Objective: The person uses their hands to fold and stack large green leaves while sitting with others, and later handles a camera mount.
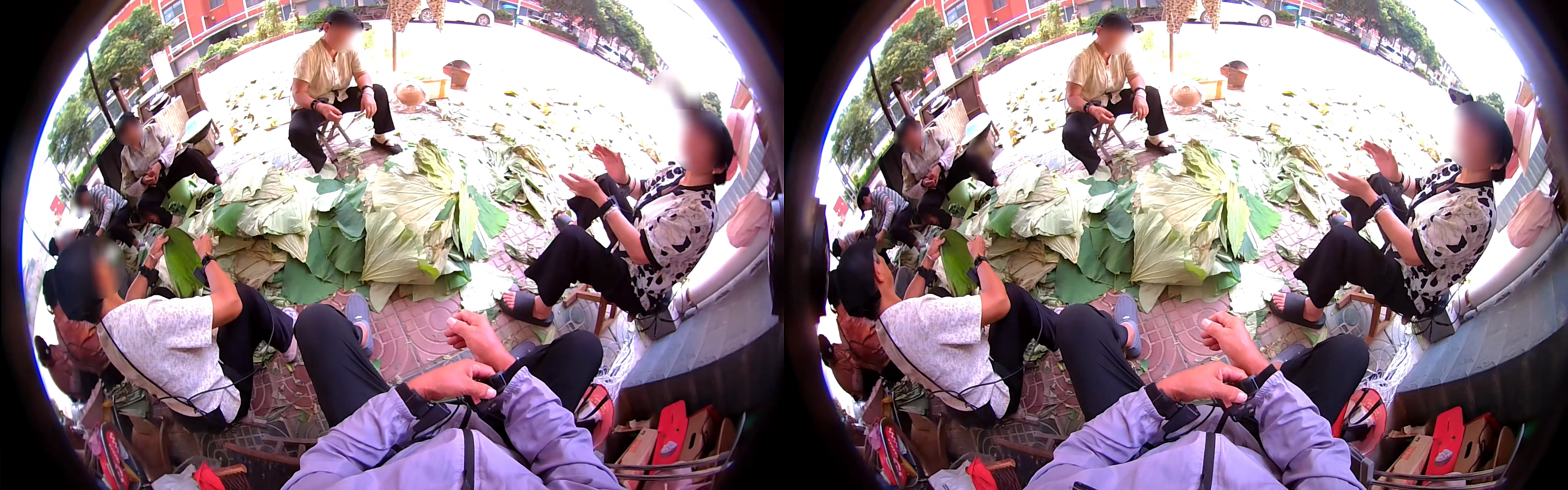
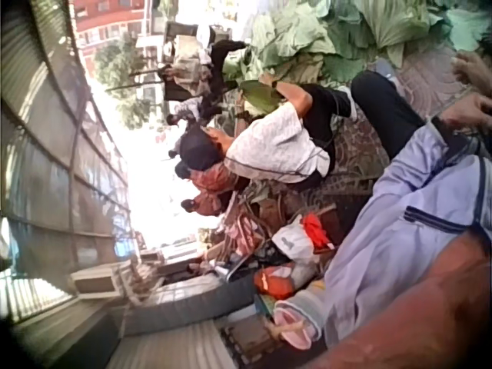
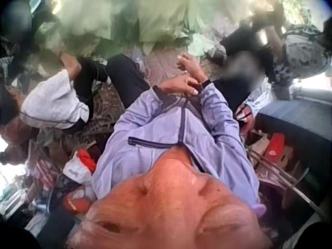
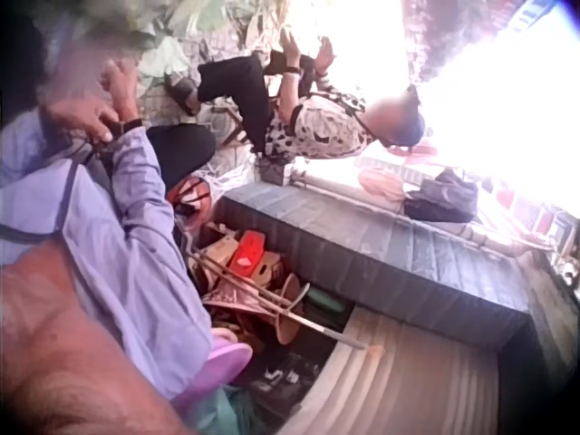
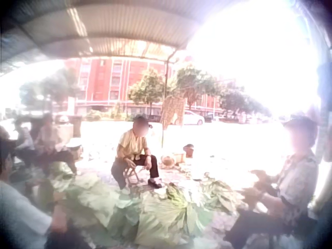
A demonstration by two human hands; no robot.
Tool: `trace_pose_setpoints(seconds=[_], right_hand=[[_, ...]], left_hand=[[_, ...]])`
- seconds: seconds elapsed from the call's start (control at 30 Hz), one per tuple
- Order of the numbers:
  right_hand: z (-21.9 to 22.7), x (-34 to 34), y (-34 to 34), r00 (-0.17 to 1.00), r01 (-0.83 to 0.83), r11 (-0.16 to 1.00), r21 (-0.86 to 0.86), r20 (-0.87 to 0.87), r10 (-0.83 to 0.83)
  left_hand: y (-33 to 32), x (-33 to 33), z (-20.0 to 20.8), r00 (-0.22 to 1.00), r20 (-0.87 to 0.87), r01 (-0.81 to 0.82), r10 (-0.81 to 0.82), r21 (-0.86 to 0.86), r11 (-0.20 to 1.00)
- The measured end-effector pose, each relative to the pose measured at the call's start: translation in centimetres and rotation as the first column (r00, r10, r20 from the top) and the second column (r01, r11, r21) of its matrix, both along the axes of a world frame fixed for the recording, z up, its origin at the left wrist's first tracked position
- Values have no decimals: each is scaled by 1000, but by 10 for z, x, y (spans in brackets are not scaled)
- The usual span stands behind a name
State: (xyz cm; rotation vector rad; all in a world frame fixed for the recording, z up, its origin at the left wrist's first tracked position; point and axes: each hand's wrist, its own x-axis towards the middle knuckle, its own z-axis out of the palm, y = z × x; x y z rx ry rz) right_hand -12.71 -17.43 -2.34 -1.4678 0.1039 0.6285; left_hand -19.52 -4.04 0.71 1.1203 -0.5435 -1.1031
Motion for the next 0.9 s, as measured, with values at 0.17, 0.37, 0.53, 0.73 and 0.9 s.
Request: trace_pose_setpoints(seconds=[0.17,0.37,0.53,0.73,0.9], right_hand=[[-5,2,-13,964,229,932,282,-198,-177],[-13,-11,-18,919,367,852,373,-288,-270],[-42,-43,-31,992,128,982,139,-17,-127],[-38,-58,-46,937,50,939,-341,341,74],[-12,-61,-52,798,-6,749,-663,448,403]], left_hand=[[9,13,-14,994,41,-107,105,43,993],[22,25,-7,996,79,-37,28,105,994],[29,18,-10,997,-50,-61,64,62,996],[26,5,-24,976,-200,-84,89,36,996],[24,5,-38,964,-241,-111,108,2,994]])
